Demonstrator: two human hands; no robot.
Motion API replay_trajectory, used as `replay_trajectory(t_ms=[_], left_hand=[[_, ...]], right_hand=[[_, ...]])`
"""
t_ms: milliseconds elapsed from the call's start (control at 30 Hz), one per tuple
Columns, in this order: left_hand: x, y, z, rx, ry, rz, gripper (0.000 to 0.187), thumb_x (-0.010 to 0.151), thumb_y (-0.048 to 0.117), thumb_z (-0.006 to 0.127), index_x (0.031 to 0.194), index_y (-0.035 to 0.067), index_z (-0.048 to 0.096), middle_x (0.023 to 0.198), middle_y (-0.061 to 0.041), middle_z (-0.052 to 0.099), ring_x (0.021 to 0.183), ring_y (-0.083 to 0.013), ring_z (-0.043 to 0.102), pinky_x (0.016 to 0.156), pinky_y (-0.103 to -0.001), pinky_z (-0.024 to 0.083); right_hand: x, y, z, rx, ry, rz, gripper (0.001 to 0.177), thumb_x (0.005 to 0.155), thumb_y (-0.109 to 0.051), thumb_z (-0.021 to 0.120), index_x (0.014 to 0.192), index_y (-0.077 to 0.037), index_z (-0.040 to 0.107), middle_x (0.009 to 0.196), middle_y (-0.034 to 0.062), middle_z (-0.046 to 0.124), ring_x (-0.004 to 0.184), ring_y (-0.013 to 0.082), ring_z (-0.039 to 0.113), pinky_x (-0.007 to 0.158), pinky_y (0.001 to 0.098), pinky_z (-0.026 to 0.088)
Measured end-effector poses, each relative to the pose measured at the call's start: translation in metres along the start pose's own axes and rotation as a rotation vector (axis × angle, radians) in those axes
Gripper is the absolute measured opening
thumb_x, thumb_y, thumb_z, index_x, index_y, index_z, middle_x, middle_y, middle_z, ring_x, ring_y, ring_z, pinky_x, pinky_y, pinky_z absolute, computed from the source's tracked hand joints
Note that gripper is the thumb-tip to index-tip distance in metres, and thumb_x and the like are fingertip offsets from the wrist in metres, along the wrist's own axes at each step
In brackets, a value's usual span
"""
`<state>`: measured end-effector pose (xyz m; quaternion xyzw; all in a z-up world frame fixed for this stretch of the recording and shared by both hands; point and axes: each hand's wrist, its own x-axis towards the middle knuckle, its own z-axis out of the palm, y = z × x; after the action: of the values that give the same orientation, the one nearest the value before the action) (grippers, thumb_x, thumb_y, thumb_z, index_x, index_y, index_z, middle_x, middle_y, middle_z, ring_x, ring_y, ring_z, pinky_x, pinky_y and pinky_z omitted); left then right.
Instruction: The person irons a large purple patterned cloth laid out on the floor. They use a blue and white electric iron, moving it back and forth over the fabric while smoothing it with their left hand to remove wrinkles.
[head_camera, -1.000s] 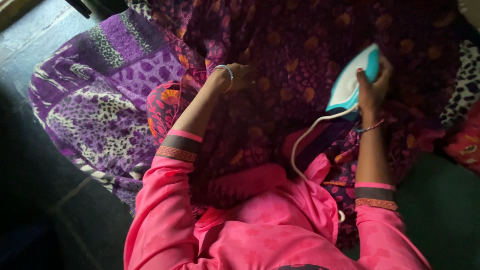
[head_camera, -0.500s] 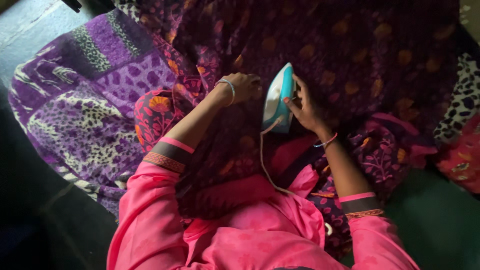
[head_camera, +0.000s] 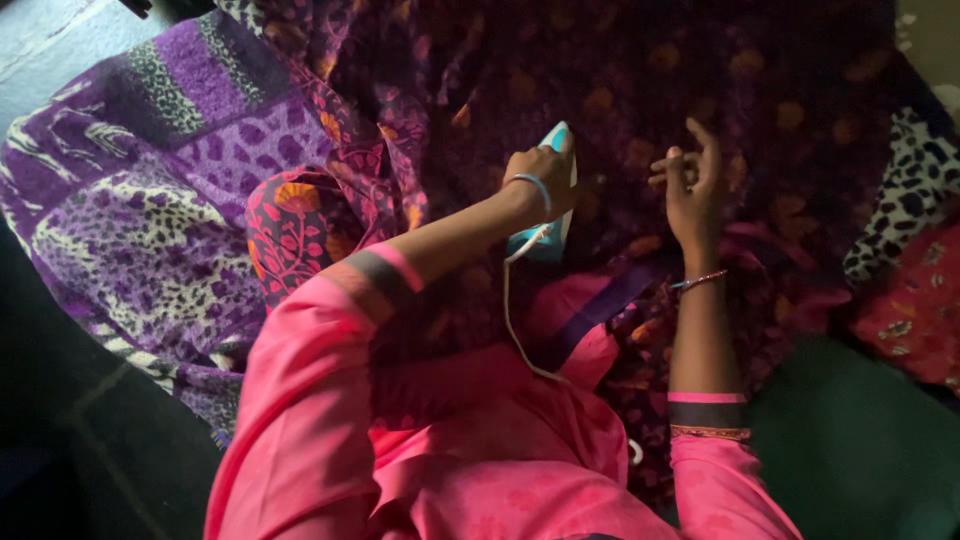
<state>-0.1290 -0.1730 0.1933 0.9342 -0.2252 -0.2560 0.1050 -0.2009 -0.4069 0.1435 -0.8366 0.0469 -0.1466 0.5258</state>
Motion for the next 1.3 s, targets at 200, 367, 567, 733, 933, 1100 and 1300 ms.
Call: replay_trajectory(t_ms=[200, 367, 567, 733, 933, 1100, 1300], left_hand=[[0.035, 0.005, 0.057, 0.051, 0.105, -0.115, 0.104, 0.096, 0.049, 0.062, 0.163, -0.001, 0.000, 0.113, -0.022, 0.070, 0.091, -0.0267, 0.074, 0.069, -0.037, 0.062], [0.040, -0.010, 0.080, 0.040, 0.110, -0.132, 0.100, 0.095, 0.027, 0.062, 0.165, 0.005, -0.005, 0.117, -0.029, 0.065, 0.091, -0.0319, 0.074, 0.069, -0.039, 0.064], [0.037, -0.044, 0.083, -0.005, 0.206, -0.191, 0.111, 0.082, 0.028, 0.073, 0.164, 0.015, -0.001, 0.120, -0.026, 0.065, 0.098, -0.0364, 0.072, 0.080, -0.044, 0.061], [0.044, -0.078, 0.066, -0.106, 0.257, -0.313, 0.101, 0.092, 0.027, 0.066, 0.165, 0.016, -0.003, 0.120, -0.025, 0.066, 0.102, -0.0375, 0.072, 0.084, -0.048, 0.059], [0.075, -0.057, 0.058, -0.044, 0.235, -0.331, 0.110, 0.087, 0.029, 0.074, 0.164, 0.013, -0.004, 0.116, -0.021, 0.069, 0.100, -0.0326, 0.073, 0.080, -0.042, 0.061], [0.129, -0.051, 0.040, -0.003, 0.210, -0.339, 0.115, 0.086, 0.028, 0.078, 0.166, 0.012, -0.004, 0.113, -0.016, 0.073, 0.097, -0.0271, 0.075, 0.072, -0.040, 0.063], [0.196, -0.048, 0.021, -0.119, 0.242, -0.431, 0.110, 0.085, 0.023, 0.078, 0.163, 0.020, 0.000, 0.119, -0.018, 0.069, 0.095, -0.0310, 0.074, 0.062, -0.041, 0.064]], right_hand=[[-0.003, -0.015, -0.001, -0.245, -0.032, 0.028, 0.053, 0.114, -0.034, 0.056, 0.158, -0.011, 0.041, 0.095, 0.0074, 0.073, 0.083, 0.0149, 0.074, 0.075, 0.0308, 0.059], [-0.003, -0.016, -0.005, -0.222, -0.047, 0.033, 0.053, 0.113, -0.033, 0.058, 0.159, -0.012, 0.040, 0.096, 0.0072, 0.073, 0.083, 0.0150, 0.074, 0.075, 0.0305, 0.059], [-0.009, -0.018, -0.013, -0.227, -0.039, 0.045, 0.053, 0.112, -0.030, 0.060, 0.159, -0.012, 0.041, 0.095, 0.0068, 0.073, 0.083, 0.0151, 0.074, 0.076, 0.0303, 0.059], [-0.013, -0.021, -0.016, -0.225, -0.037, 0.020, 0.053, 0.113, -0.032, 0.058, 0.159, -0.012, 0.041, 0.096, 0.0058, 0.071, 0.086, 0.0153, 0.074, 0.079, 0.0311, 0.060], [-0.010, -0.032, -0.010, -0.391, -0.127, 0.097, 0.052, 0.109, -0.030, 0.060, 0.156, -0.014, 0.045, 0.096, 0.0060, 0.073, 0.083, 0.0180, 0.073, 0.075, 0.0342, 0.057], [-0.010, -0.041, -0.008, -0.472, -0.185, 0.136, 0.042, 0.106, -0.028, 0.063, 0.145, -0.014, 0.058, 0.099, 0.0080, 0.076, 0.083, 0.0199, 0.074, 0.075, 0.0364, 0.057], [-0.013, -0.039, -0.005, -0.392, -0.210, 0.026, 0.042, 0.102, -0.026, 0.068, 0.140, -0.011, 0.062, 0.099, 0.0147, 0.074, 0.085, 0.0307, 0.073, 0.073, 0.0426, 0.057]])
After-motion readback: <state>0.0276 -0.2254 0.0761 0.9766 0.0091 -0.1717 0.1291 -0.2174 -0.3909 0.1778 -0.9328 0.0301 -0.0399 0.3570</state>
